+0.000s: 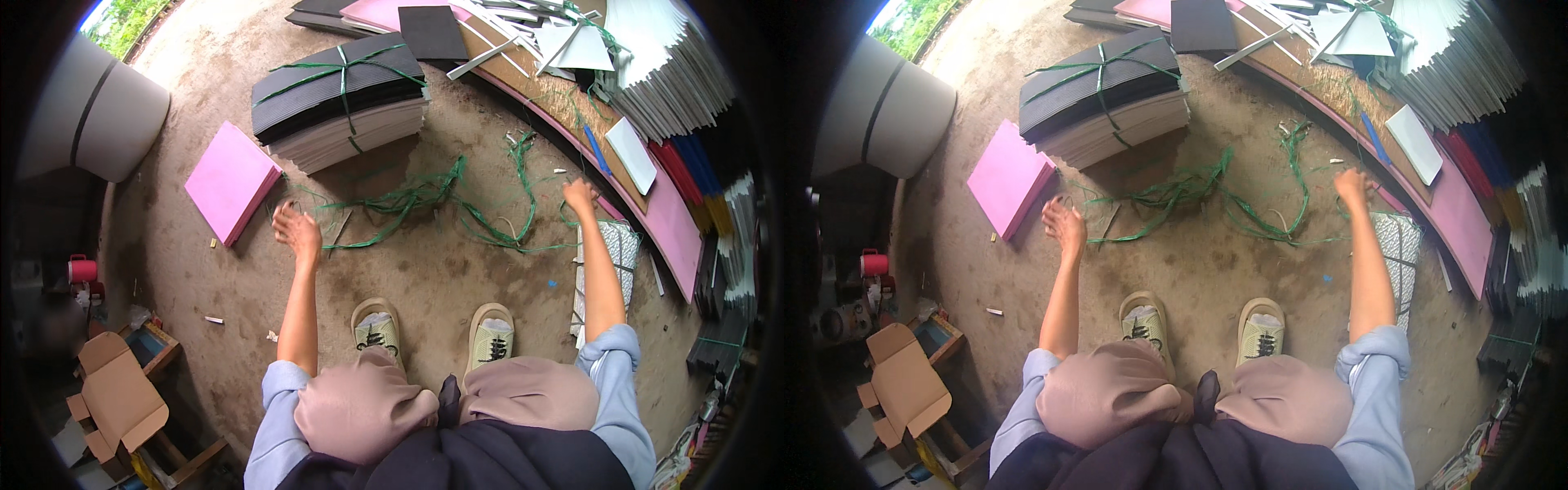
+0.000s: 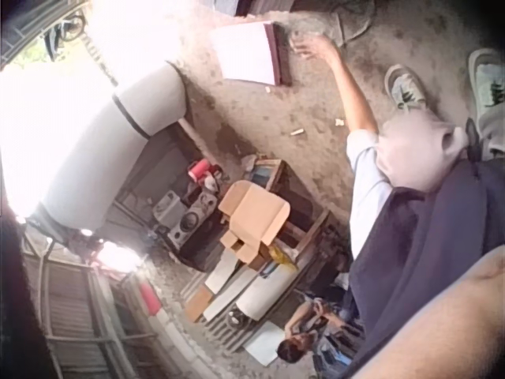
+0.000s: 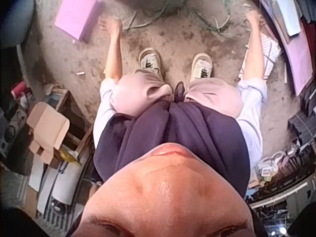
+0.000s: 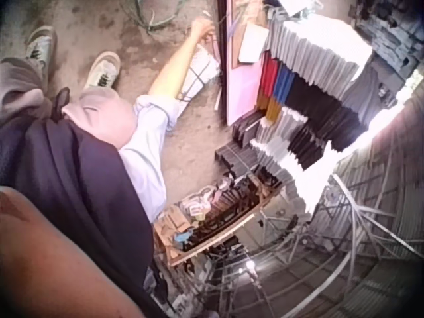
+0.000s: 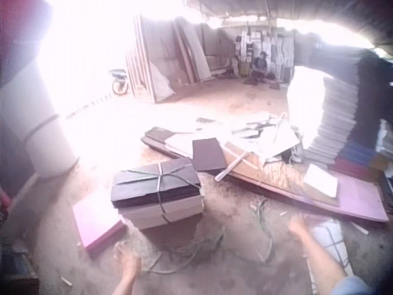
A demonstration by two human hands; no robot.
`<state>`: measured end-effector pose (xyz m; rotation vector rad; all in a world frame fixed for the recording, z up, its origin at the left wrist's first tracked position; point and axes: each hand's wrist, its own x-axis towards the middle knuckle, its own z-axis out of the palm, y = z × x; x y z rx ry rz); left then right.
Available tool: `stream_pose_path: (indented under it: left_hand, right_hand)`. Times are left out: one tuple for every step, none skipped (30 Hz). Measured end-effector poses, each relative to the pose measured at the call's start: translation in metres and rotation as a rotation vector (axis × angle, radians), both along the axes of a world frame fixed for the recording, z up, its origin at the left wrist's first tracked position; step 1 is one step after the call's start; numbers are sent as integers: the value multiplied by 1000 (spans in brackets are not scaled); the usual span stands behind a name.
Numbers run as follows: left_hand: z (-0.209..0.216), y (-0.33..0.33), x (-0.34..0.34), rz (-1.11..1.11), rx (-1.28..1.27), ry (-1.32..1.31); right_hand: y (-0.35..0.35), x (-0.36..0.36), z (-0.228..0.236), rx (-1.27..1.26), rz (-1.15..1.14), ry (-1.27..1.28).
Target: The person ties a stack of black paper sheets with green string, then ties a stack of pink paper sheets with green string. The person uses both hands to wrap and knot the string around each stack.
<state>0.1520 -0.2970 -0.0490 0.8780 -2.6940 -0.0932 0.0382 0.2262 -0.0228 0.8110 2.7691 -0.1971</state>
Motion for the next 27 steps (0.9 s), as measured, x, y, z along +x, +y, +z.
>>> stream_pose_path:
  left_hand:
    - [6,17,-7,-152,-102,121]
    - [13,30,-16,-257,-81,167]
    - [16,48,-28,-365,-50,212]
    - [26,70,-39,-491,100,217]
    - [35,93,-51,-618,252,227]
    - [36,106,-60,-759,297,194]
    - [35,116,-68,-897,342,158]
    - [33,133,-77,-1035,389,117]
    - [32,147,-82,-1172,436,75]
    - [26,160,-84,-1222,369,23]
    - [21,171,-86,-1270,301,-30]
    - [16,178,-86,-1316,230,-83]
    - [9,183,-86,-1317,141,-120]
    - [5,181,-84,-1299,183,-163]
    - [0,178,-82,-1278,224,-207]
    - [3,183,-83,-1275,270,-241]
    - [6,185,-82,-1224,421,-278]
    - [9,185,-81,-1167,570,-316]
    - [15,177,-78,-1090,705,-353]
    - [14,158,-76,-1070,666,-211]
    - [14,133,-72,-1048,623,-71]
    - [19,125,-73,-944,598,-33]
    - [13,93,-66,-871,496,124]
    - [6,61,-61,-868,244,203]
    - [13,58,-58,-749,334,119]
    - [19,39,-48,-574,406,110]
    - [20,27,-42,-404,488,105]
  right_hand:
    - [-7,4,5,48,36,35]
    - [-24,6,8,92,172,193]
    - [-40,10,12,144,306,344]
    - [-57,10,18,177,399,382]
    - [-66,5,18,143,492,382]
    - [-89,3,22,-12,536,278]
    - [-112,1,25,-168,577,172]
    - [-123,1,17,-307,539,44]
    - [-133,1,11,-445,497,-84]
    - [-135,3,1,-522,514,-213]
    - [-138,6,-8,-600,530,-342]
    - [-141,11,-17,-643,579,-262]
    - [-144,18,-25,-684,623,-183]
    - [-155,25,-27,-735,677,-98]
    - [-164,30,-27,-833,626,-67]
    - [-158,29,-32,-947,565,-48]
    - [-153,27,-36,-1059,501,-28]
    - [-146,26,-40,-1170,437,-7]
    - [-142,22,-34,-1184,399,-29]
    - [-134,14,-27,-1321,233,-103]
    - [-129,10,-21,-1245,196,98]
    - [-90,0,-22,-1073,271,230]
    - [-75,-11,-17,-1115,60,351]
    - [-47,-21,-14,-1143,-71,418]
    - [-11,-23,-13,-998,-165,613]
    - [8,-27,-5,-966,-228,655]
    - [31,-28,-1,-977,-278,716]
